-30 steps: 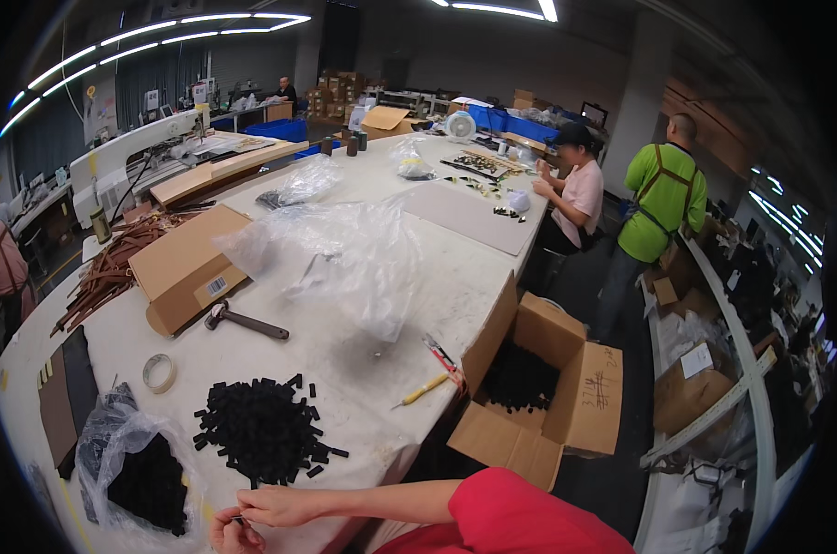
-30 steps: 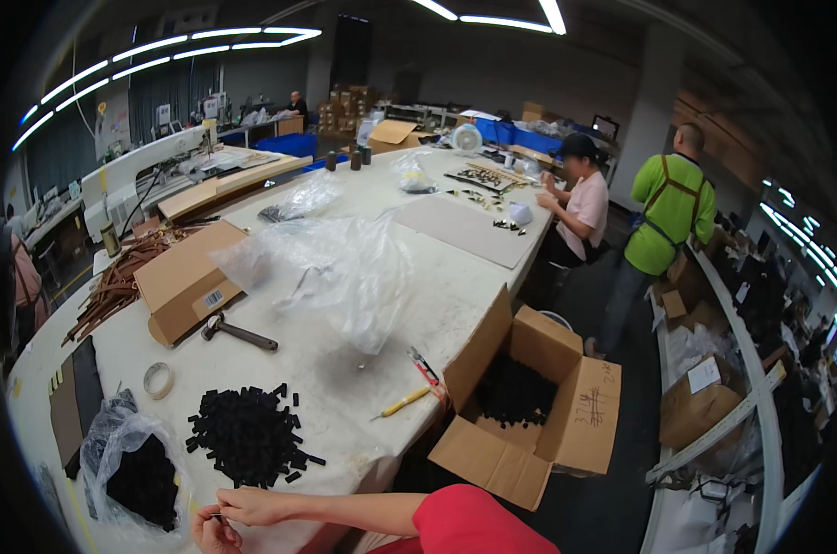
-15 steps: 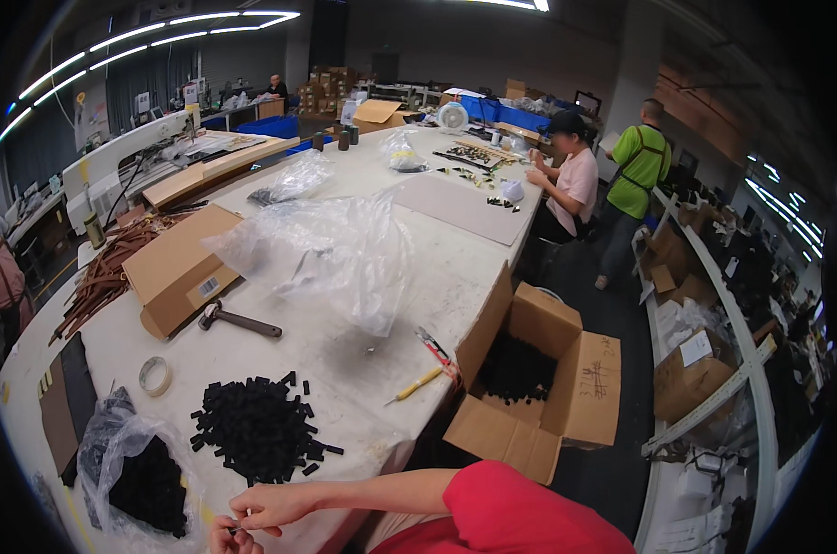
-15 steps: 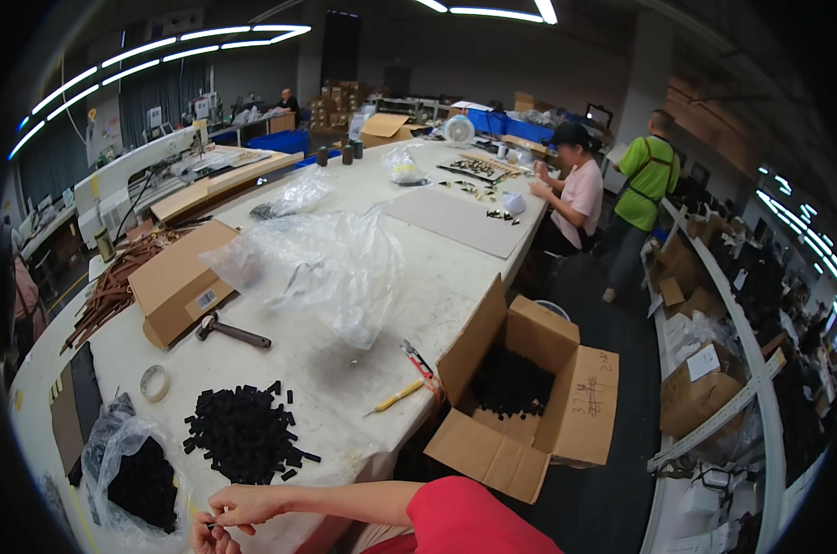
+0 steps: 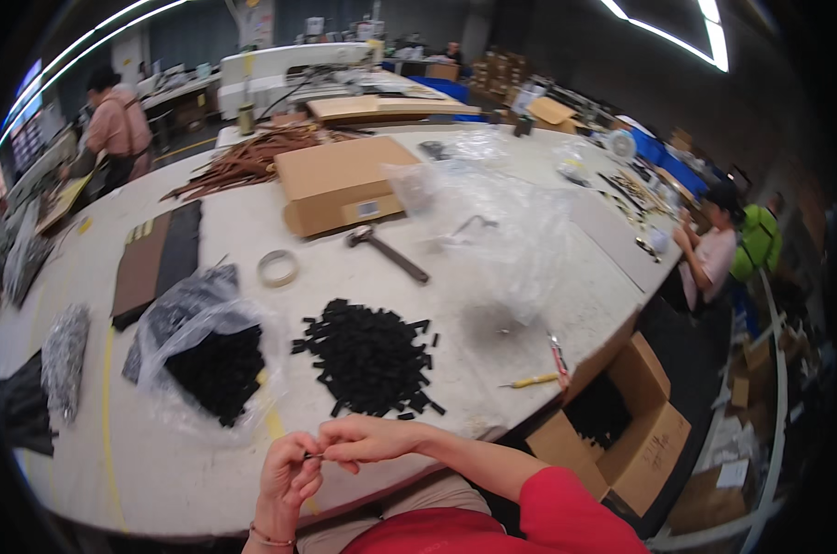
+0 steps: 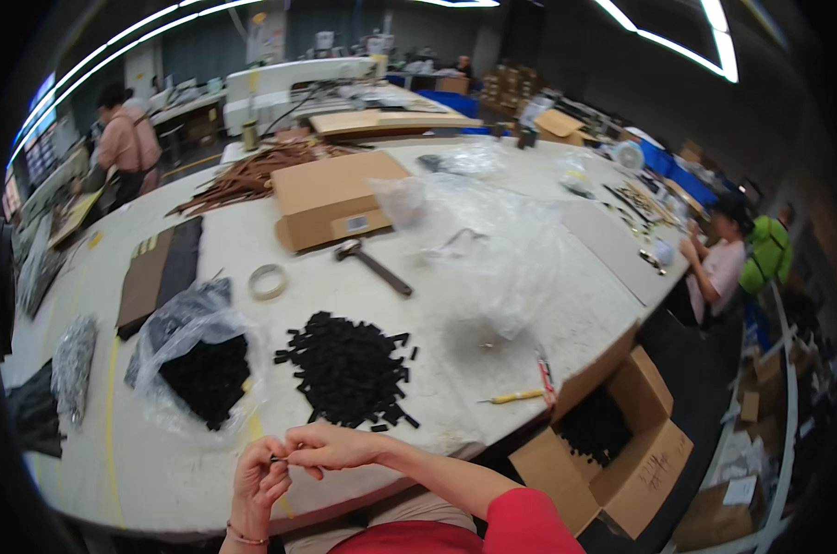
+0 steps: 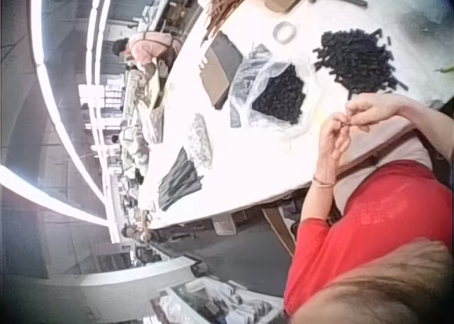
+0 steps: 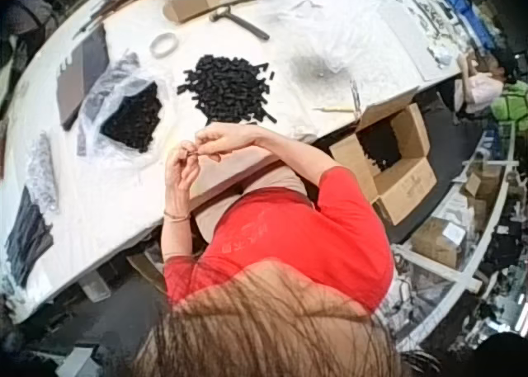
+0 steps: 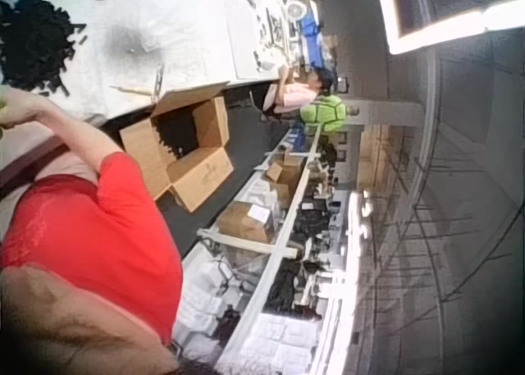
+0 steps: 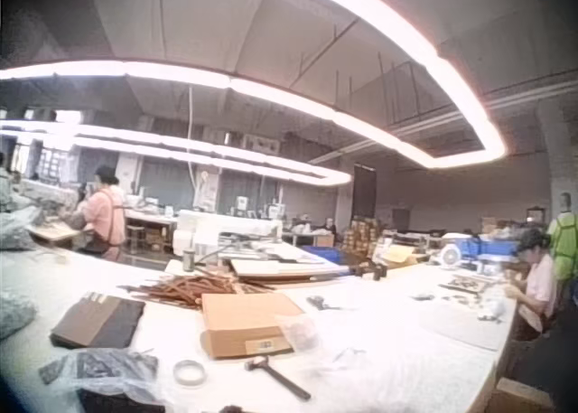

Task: Manually assembling small black leather or plastic components by threading or attaching them to a cord.

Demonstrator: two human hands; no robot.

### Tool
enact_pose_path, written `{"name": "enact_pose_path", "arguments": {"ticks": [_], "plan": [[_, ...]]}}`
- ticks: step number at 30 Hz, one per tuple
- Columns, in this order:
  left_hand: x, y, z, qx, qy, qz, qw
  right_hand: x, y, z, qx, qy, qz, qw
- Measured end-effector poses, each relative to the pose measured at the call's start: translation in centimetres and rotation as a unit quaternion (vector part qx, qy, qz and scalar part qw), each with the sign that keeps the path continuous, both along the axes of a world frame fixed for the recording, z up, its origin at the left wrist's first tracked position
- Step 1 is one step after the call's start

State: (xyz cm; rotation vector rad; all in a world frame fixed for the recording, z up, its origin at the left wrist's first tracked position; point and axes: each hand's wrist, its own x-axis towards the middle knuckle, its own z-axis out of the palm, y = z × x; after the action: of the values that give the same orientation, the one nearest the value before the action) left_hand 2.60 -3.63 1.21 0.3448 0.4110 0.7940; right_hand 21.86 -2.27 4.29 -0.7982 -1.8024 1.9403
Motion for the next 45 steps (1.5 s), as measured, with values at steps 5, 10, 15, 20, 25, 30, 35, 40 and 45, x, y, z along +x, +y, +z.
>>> {"name": "enact_pose_path", "arguments": {"ticks": [5,10,15,20,25,30,35,40,45], "plan": [[0.4,0.0,1.4,0.002,0.046,0.030,0.998,-0.5,-0.3,0.7,-0.003,-0.012,-0.061,0.998],[-0.3,-0.5,1.3,0.003,0.055,0.026,0.998,-0.8,-0.2,0.6,-0.010,-0.030,-0.024,0.999],[-0.9,-0.7,1.2,-0.010,0.054,-0.011,0.998,-1.0,0.1,0.9,0.001,-0.037,0.015,0.999],[-0.8,-0.6,1.4,0.001,0.108,-0.020,0.994,-0.9,0.5,0.5,0.141,-0.096,0.002,0.985],[1.5,-2.0,0.5,0.151,0.294,0.251,0.910,-3.2,-1.0,0.6,0.390,-0.240,-0.147,0.877],[2.6,-3.2,0.3,0.433,0.413,0.380,0.705,-4.4,-0.9,-0.9,0.394,-0.222,-0.265,0.851],[0.7,-2.8,0.0,0.152,0.184,0.257,0.937,-3.8,-1.6,-1.6,0.370,-0.145,-0.312,0.863],[1.2,-2.7,0.6,-0.084,-0.043,0.091,0.991,-3.5,-2.0,-2.3,0.504,-0.112,-0.288,0.806],[1.6,-2.6,0.3,-0.094,-0.065,0.136,0.984,-3.8,-2.6,-2.3,0.329,-0.067,-0.298,0.894]]}}
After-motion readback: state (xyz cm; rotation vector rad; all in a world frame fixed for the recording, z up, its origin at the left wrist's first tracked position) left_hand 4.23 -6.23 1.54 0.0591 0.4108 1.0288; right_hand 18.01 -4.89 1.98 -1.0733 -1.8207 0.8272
